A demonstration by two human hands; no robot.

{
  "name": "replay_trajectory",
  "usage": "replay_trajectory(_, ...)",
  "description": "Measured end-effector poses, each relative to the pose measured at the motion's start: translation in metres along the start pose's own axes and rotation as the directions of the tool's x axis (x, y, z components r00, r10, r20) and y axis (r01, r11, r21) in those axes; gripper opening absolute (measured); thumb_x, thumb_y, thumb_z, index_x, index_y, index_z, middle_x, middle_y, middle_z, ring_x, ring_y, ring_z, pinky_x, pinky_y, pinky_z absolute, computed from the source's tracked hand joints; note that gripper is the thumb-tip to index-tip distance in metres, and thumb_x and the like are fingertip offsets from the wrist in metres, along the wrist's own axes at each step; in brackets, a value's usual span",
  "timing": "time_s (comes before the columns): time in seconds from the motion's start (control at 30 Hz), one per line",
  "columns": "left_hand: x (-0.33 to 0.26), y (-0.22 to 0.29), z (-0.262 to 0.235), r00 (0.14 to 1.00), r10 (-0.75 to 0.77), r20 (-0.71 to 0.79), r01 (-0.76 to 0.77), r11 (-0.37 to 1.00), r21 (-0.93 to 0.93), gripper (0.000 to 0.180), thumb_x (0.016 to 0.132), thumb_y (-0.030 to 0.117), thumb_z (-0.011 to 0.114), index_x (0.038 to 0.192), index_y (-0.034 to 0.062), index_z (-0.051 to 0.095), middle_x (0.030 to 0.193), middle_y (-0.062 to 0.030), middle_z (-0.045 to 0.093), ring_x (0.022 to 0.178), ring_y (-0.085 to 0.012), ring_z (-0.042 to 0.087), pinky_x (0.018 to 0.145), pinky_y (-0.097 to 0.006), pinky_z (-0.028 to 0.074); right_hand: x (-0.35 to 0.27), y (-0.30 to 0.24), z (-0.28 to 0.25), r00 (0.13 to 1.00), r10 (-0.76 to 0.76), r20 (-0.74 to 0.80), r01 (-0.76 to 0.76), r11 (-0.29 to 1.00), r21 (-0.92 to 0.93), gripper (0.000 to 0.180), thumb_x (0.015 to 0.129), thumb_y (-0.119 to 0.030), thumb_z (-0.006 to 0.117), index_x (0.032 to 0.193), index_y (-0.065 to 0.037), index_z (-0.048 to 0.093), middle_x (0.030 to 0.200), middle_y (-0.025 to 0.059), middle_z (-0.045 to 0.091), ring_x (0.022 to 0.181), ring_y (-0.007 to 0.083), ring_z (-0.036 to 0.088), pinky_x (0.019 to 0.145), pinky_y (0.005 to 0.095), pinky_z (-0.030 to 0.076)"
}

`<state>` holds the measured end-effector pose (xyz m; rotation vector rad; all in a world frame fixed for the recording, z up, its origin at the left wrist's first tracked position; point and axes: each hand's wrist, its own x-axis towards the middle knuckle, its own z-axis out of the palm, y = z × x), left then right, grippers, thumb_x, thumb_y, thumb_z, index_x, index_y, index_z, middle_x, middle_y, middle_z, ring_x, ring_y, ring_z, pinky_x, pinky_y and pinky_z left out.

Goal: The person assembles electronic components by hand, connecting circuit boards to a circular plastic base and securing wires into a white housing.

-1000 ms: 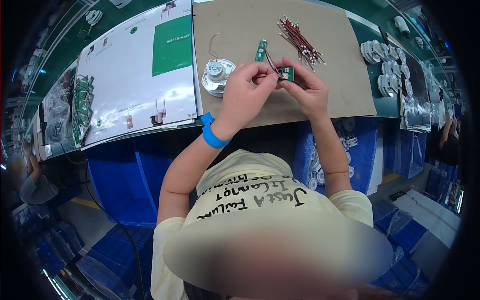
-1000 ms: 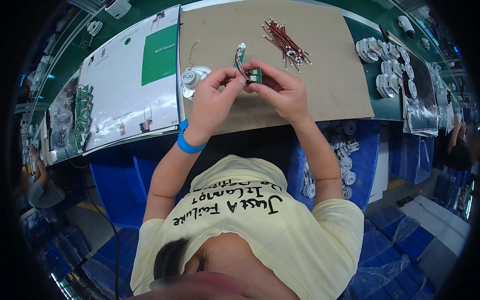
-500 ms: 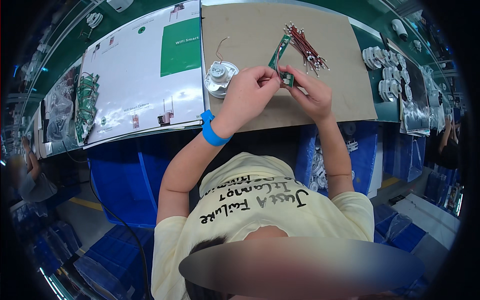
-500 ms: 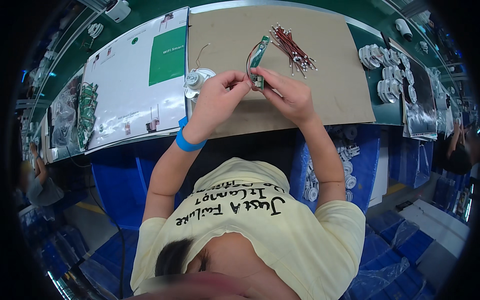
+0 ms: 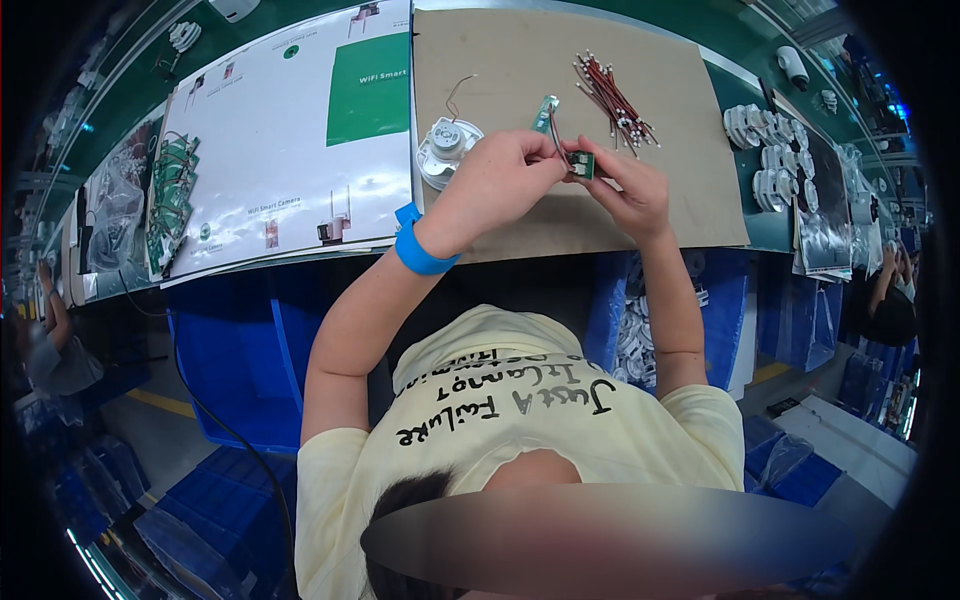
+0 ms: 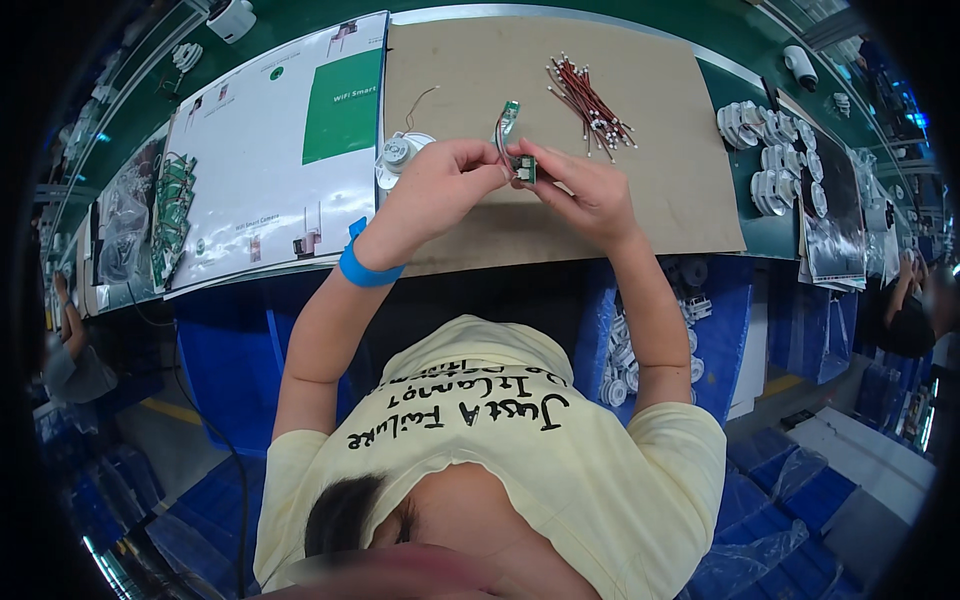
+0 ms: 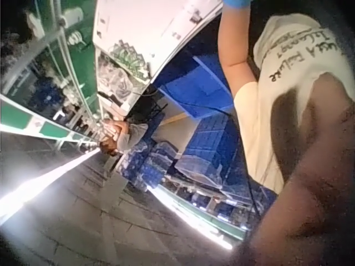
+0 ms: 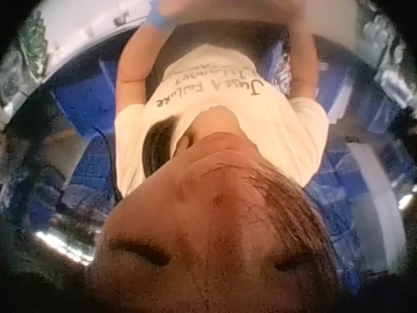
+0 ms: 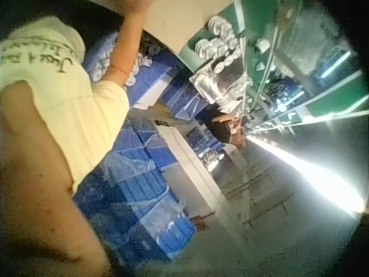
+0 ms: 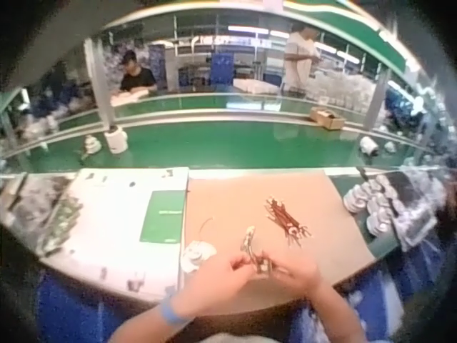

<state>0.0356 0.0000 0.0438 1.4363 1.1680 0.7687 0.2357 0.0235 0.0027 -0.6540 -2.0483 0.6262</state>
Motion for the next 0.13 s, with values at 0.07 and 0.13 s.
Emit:
replay_trajectory(0.07,0.0021,-0.0013,0.0025,1.000,-0.017,-0.021,0.017,1.000,-0.004,0.020,0.084,0.019,0.057,0.083,-0.0002,0.063,0.068,0.0015,0.053,0.065,-0.0052,0.044,0.059,-0.021,0.035,-0.0017,0.0019,0.0019,1.000,-0.012,0.017,0.013,0.998,-0.065,0.043,0.076,0.005,0.063,0.119,-0.002,0.058,0.106,0.0086,0.067,0.084,0.0177,0.068,0.073,0.0255,0.054)
replay_trajectory(0.13,0.0045,-0.0019,0.0056,0.999,-0.034,-0.039,0.034,0.999,-0.007,0.020,0.084,0.019,0.057,0.083,0.0002,0.063,0.068,0.0013,0.053,0.065,-0.0053,0.044,0.059,-0.021,0.035,-0.0013,0.0056,0.0036,0.996,-0.084,-0.042,0.079,0.991,-0.113,0.043,0.077,0.004,0.063,0.119,-0.002,0.058,0.106,0.0088,0.067,0.083,0.0191,0.068,0.072,0.0254,0.053)
